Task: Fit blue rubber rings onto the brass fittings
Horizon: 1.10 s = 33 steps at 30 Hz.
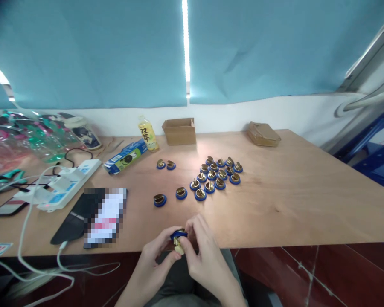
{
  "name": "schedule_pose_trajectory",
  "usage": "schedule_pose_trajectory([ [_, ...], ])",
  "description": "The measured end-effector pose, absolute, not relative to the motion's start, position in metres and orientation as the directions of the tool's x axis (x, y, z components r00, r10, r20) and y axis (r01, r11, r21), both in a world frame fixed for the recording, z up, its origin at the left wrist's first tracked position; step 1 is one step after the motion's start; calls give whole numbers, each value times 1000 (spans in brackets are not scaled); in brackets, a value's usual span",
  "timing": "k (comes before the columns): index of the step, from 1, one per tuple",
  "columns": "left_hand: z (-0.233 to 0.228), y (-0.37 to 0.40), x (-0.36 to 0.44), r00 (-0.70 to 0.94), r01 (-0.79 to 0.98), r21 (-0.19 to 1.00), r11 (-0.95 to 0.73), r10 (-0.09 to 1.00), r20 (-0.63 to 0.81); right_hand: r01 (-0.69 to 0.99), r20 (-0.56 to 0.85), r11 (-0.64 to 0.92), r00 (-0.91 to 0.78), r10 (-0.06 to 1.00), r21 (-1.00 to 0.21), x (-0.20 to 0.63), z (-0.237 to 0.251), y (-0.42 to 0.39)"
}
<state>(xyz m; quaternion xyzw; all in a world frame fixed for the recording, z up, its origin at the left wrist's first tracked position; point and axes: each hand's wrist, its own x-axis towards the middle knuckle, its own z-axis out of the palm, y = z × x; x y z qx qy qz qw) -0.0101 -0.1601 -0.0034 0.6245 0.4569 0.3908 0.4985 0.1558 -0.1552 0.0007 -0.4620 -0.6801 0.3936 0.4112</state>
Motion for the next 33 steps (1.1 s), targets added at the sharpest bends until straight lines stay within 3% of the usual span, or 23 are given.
schedule_pose_trajectory([
  [6, -8, -162, -8, 267, 133, 981, -140, 958, 101, 335, 167, 246, -249, 954, -909, 156, 2, -158],
  [18, 0, -161, -9, 236, 117, 991, -72, 971, 43, 292, 224, 291, -241, 944, -911, 155, -1, -165],
  [28, -7, -159, -9, 249, -45, 998, -32, 968, 42, 231, 317, 349, -165, 934, -908, 157, 3, -161],
  [33, -10, -160, -6, 254, -98, 995, -15, 966, 40, 141, 274, 284, -84, 958, -948, 157, -8, -162],
])
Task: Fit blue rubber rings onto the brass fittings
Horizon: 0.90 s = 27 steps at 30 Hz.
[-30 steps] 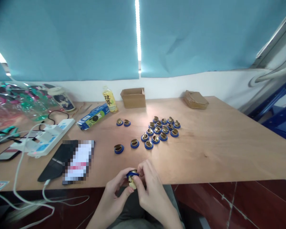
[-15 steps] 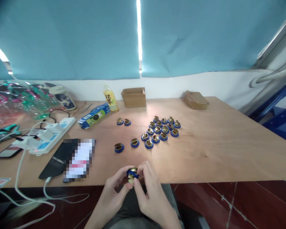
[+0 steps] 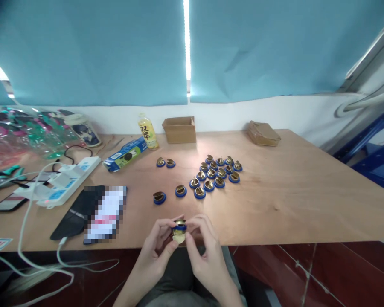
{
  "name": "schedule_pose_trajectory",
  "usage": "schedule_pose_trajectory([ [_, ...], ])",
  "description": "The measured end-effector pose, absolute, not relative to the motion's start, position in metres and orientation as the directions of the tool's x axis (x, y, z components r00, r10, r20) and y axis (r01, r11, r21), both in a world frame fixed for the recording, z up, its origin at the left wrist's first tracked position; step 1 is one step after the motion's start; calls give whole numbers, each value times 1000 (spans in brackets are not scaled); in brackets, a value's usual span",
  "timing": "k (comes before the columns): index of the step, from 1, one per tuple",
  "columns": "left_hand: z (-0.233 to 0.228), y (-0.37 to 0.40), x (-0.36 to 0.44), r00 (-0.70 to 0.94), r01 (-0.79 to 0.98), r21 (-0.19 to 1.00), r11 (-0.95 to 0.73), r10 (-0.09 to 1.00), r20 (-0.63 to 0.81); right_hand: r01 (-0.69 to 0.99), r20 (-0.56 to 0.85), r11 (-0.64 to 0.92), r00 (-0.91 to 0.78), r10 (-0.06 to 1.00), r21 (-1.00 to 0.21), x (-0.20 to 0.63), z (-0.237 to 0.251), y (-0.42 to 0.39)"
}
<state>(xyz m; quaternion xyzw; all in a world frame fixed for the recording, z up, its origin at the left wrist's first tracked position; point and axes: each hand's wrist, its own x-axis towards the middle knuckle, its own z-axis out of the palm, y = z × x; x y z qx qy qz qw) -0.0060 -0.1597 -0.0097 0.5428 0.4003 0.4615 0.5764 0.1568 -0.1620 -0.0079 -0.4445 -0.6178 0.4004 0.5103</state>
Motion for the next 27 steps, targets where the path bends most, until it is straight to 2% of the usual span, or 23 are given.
schedule_pose_trajectory([
  [3, -7, -162, -3, 264, -116, 993, -20, 963, 50, 94, 231, 235, -52, 972, -967, 158, -13, -159],
  [7, -3, -163, -1, 263, -127, 992, -18, 963, 52, 103, 152, 167, -140, 978, -981, 163, -13, -155],
  [12, -6, -161, -1, 255, -104, 994, -19, 966, 45, -4, 25, 25, -191, 981, -1000, 165, -16, -156],
  [19, 0, -160, 1, 276, -96, 995, -21, 960, 47, -84, -6, -23, -202, 979, -996, 164, -20, -156],
  [27, -5, -158, -2, 290, -92, 995, -36, 955, 61, -102, 51, 34, -161, 986, -994, 161, -23, -154],
])
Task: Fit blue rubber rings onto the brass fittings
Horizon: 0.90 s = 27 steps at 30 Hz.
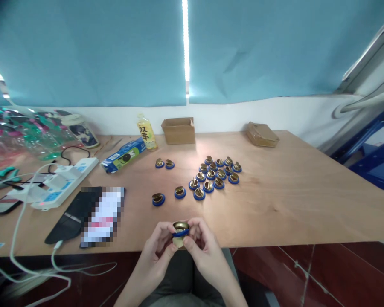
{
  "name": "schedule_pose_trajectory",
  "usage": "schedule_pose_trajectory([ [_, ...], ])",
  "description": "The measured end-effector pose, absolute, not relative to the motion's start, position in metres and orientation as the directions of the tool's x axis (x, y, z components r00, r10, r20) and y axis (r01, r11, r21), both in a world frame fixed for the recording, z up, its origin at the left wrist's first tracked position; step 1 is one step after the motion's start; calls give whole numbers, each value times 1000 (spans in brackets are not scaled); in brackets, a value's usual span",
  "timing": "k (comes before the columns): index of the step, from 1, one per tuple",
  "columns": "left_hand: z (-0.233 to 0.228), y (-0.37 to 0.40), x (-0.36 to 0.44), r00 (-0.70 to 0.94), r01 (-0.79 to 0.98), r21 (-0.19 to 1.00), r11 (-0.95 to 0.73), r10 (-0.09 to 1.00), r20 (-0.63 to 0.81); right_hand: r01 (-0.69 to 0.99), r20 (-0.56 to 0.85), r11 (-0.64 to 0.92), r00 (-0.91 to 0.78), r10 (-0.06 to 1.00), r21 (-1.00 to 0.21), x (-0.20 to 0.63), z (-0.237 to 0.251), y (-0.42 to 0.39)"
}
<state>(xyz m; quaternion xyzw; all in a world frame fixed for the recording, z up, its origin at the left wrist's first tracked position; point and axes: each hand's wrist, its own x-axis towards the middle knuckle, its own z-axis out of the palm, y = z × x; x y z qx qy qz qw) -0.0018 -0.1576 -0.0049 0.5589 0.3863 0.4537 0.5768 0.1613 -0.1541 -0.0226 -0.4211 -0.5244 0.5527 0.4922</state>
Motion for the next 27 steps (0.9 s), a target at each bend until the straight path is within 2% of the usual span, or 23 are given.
schedule_pose_trajectory([
  [5, -10, -155, -1, 291, -84, 995, -52, 954, 74, -114, 62, 46, -139, 988, -992, 162, -24, -154],
  [12, -15, -154, 1, 220, -35, 997, -64, 973, 70, 45, 150, 151, -33, 988, -987, 154, -26, -157],
  [27, -24, -154, 5, 146, 41, 994, -98, 985, 91, 179, 172, 184, -81, 982, -967, 158, -31, -154],
])
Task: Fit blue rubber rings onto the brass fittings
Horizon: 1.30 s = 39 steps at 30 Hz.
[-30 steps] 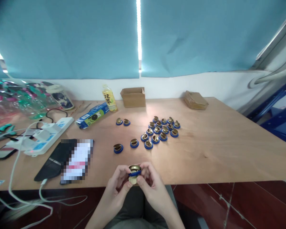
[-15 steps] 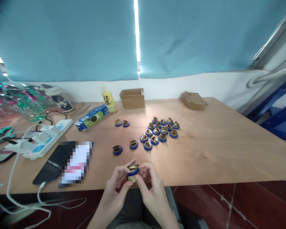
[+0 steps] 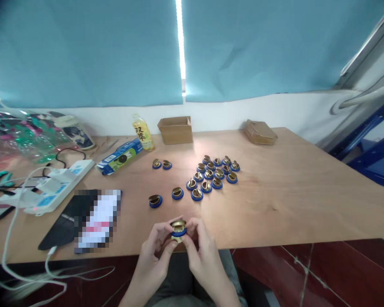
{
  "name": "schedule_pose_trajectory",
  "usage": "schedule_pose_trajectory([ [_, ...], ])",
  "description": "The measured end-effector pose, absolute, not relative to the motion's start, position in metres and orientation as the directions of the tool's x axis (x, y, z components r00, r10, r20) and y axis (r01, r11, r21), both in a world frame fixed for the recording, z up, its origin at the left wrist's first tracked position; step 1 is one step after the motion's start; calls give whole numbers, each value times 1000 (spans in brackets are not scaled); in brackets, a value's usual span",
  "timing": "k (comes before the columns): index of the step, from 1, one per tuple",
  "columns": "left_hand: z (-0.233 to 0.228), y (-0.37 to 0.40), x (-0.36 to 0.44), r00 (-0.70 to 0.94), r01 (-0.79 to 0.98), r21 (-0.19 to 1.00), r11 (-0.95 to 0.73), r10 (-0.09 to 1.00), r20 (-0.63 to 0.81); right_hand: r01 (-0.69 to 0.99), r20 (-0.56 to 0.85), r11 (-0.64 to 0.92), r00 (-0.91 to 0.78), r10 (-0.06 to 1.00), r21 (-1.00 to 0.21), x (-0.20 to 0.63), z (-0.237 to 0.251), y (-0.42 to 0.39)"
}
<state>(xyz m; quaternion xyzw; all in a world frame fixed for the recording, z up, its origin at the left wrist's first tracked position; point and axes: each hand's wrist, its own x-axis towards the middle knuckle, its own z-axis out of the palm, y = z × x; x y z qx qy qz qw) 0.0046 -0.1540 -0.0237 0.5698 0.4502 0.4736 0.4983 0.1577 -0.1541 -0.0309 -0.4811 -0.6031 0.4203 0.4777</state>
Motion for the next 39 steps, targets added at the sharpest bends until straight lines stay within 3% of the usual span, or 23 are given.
schedule_pose_trajectory([
  [10, -28, -151, 11, 53, -60, 998, -36, 998, 39, 217, 214, 209, -2, 977, -953, 154, -38, -157],
  [13, -25, -149, 11, 47, -74, 997, -35, 998, 38, 85, 137, 134, 33, 990, -987, 155, -35, -154],
  [17, -21, -148, 11, 58, -52, 998, -33, 998, 36, -147, -91, -94, -27, 995, -985, 156, -26, -144],
  [23, -24, -148, 10, 62, -87, 996, -24, 998, 30, -171, -91, -109, -107, 990, -979, 158, -13, -141],
  [27, -25, -147, 10, 53, -36, 995, -90, 994, 92, -239, -95, -127, -140, 986, -963, 159, -16, -142],
  [31, -23, -142, 2, -7, 50, 986, -157, 987, 158, -225, -99, -99, -10, 995, -969, 163, -24, -139],
  [36, -16, -119, -44, -249, 261, 947, -186, 935, 253, -241, -122, -96, 96, 988, -966, 163, -31, -135],
  [39, -7, -94, -77, -376, 355, 932, -78, 900, 218, -257, -120, -95, 81, 989, -962, 158, -32, -133],
])
